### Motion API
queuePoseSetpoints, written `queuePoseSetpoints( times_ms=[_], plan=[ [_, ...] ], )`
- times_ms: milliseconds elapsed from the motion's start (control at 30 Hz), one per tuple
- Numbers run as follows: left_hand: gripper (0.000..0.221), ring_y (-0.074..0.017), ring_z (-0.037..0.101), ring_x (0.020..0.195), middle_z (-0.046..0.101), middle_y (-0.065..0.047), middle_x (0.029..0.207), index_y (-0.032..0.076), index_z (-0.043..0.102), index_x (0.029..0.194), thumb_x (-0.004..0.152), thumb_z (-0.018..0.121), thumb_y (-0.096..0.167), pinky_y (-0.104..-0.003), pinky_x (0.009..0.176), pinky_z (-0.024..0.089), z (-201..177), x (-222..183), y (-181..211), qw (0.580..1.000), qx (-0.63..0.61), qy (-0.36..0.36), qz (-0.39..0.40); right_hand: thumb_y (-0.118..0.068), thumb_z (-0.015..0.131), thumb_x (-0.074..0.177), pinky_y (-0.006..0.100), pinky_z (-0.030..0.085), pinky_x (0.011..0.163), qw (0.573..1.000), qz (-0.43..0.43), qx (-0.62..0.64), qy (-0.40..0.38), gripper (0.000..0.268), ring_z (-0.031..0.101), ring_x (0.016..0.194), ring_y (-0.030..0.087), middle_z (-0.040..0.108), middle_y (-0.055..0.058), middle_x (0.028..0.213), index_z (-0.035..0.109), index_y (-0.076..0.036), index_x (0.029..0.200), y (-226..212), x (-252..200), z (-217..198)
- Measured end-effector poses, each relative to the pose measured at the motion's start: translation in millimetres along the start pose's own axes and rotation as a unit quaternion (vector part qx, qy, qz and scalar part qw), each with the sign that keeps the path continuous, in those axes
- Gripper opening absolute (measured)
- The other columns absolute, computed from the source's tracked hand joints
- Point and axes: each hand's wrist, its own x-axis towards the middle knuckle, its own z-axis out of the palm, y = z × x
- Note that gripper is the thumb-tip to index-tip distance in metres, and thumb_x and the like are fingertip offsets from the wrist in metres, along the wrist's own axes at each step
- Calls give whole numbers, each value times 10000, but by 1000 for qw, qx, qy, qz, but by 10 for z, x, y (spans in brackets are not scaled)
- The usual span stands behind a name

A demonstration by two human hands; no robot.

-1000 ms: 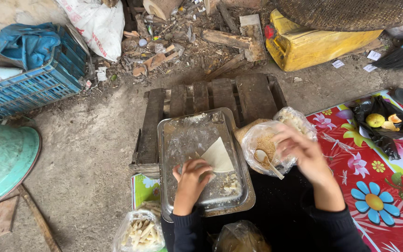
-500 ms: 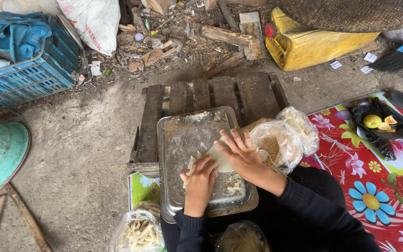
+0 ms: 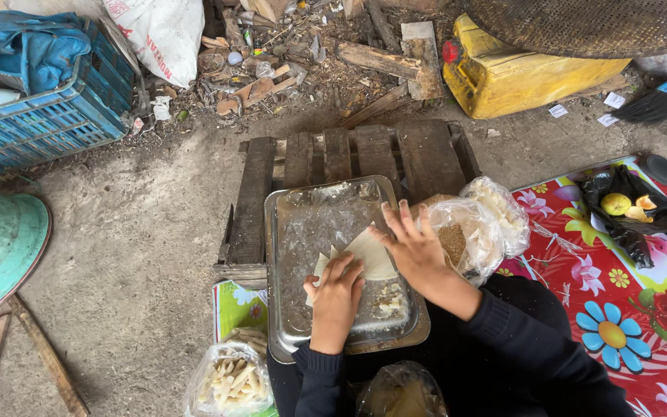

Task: The person fills small pastry wrappers with a mixture using a spoon and folds them into triangular parcels on a metal tray.

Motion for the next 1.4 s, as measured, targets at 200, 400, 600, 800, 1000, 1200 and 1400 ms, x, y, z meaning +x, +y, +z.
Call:
queuePoseSetpoints(
  times_ms=[200,400,600,800,1000,1200,1400],
  plan=[
    [276,-148,571,1235,626,15,1302,177,727,1129,853,733,187,-552,993,287,-21,-1,38,1000,-5,-12,-23,-38,649,881,601,167,1195,983,48,39,175,786,167,1529,399,99,182,1708,395,-223,1601,33,-32,20],
    [281,-158,578,1215,640,9,1291,172,731,1123,845,760,204,-549,993,289,13,25,5,1000,-7,0,-10,-83,718,787,641,96,1152,999,2,-29,21,1044,102,1536,468,-9,199,1702,242,-333,1682,-37,-44,28],
    [284,-184,584,1224,660,0,1269,123,718,1100,831,764,202,-554,1022,283,6,34,50,999,-23,36,-11,-19,691,831,554,322,1114,940,131,63,309,694,409,1407,335,390,122,1616,598,-281,1466,172,-210,38],
    [80,-228,581,1187,640,-24,1247,157,718,927,869,744,205,-574,1015,266,-8,43,111,998,5,64,23,-329,686,904,417,585,681,905,262,222,252,376,728,856,278,729,59,1054,648,-204,1257,304,-1159,399],
    [114,-225,595,1135,651,-10,1197,154,698,950,888,737,241,-550,999,282,52,47,249,998,-4,57,28,-315,690,881,426,574,551,890,296,266,223,380,732,703,301,748,65,908,623,-174,1227,146,-1241,612],
    [418,-237,638,1028,677,-43,1099,123,677,1200,846,762,327,-574,995,272,30,-2,312,999,-21,24,33,-190,661,948,429,563,600,819,309,332,351,170,715,704,321,744,101,908,698,-120,1098,180,-1150,683],
    [331,-226,660,1030,659,-68,1195,153,698,1188,899,739,309,-523,975,320,77,-44,239,999,-12,43,8,-77,632,945,369,578,632,775,258,449,363,168,751,744,286,759,144,907,713,-66,1091,196,-1043,993]
  ],
)
